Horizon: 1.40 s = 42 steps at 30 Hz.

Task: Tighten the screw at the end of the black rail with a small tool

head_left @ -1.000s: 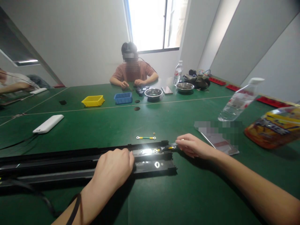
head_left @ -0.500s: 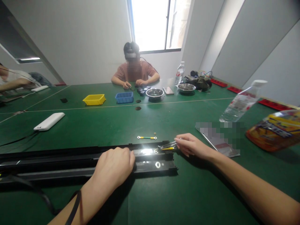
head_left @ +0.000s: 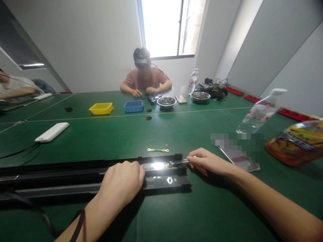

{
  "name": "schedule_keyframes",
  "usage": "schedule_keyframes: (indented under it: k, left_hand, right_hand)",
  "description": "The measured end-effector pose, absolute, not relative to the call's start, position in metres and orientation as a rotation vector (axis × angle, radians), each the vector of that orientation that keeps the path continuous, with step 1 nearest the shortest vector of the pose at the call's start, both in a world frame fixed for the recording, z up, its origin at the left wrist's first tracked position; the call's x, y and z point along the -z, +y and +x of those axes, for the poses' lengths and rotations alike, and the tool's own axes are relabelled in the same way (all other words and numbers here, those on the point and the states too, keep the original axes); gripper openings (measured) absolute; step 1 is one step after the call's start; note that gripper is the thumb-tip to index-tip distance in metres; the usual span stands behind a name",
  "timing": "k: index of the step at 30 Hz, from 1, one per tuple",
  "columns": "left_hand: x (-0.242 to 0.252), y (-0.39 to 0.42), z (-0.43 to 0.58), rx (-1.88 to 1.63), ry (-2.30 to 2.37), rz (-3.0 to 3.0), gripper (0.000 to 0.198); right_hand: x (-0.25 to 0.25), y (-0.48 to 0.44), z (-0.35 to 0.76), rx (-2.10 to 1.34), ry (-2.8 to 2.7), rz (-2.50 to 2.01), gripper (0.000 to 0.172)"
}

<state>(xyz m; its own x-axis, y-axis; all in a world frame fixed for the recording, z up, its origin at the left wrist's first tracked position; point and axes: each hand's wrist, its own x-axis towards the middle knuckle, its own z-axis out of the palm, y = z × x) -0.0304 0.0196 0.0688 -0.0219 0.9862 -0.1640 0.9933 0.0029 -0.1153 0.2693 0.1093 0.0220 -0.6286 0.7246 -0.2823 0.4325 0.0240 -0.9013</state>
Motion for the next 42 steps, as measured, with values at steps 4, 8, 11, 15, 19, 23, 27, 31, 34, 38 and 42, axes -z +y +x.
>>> schedule_keyframes:
  k: [4,8,11,15,19,23,27,31,34,38,42]
  left_hand:
    - [-0.067,0.019,-0.031,0.319,2.188,2.185,0.044]
    - [-0.064,0.02,-0.033,0.351,2.189,2.241,0.043]
    - [-0.062,0.02,-0.034,0.361,2.185,2.271,0.043]
    - [-0.062,0.02,-0.034,0.363,2.176,2.289,0.043]
    - [-0.063,0.02,-0.034,0.368,2.164,2.287,0.042]
    - [-0.064,0.02,-0.033,0.362,2.178,2.261,0.044]
    - [-0.063,0.02,-0.033,0.375,2.168,2.264,0.044]
    - [-0.062,0.021,-0.034,0.4,2.146,2.301,0.044]
    - [-0.061,0.021,-0.034,0.399,2.147,2.313,0.043]
    - [-0.061,0.021,-0.035,0.383,2.158,2.319,0.042]
    - [-0.062,0.02,-0.035,0.364,2.158,2.314,0.043]
  right_hand:
    - [-0.028,0.102,0.274,-1.941,-2.045,-1.25,0.049]
    - [-0.028,0.096,0.273,-2.042,-1.959,-1.245,0.053]
    - [-0.028,0.095,0.272,-2.087,-1.916,-1.21,0.052]
    - [-0.025,0.098,0.274,-2.116,-1.911,-1.164,0.052]
    - [-0.024,0.099,0.276,-2.143,-1.912,-1.126,0.051]
    - [-0.028,0.099,0.276,-2.148,-1.931,-1.122,0.052]
    - [-0.029,0.099,0.276,-2.147,-1.937,-1.128,0.052]
    - [-0.028,0.099,0.276,-2.155,-1.931,-1.14,0.052]
    - [-0.029,0.099,0.276,-2.161,-1.923,-1.147,0.051]
    - [-0.03,0.099,0.277,-2.171,-1.915,-1.137,0.052]
    - [-0.026,0.1,0.279,-2.187,-1.901,-1.13,0.051]
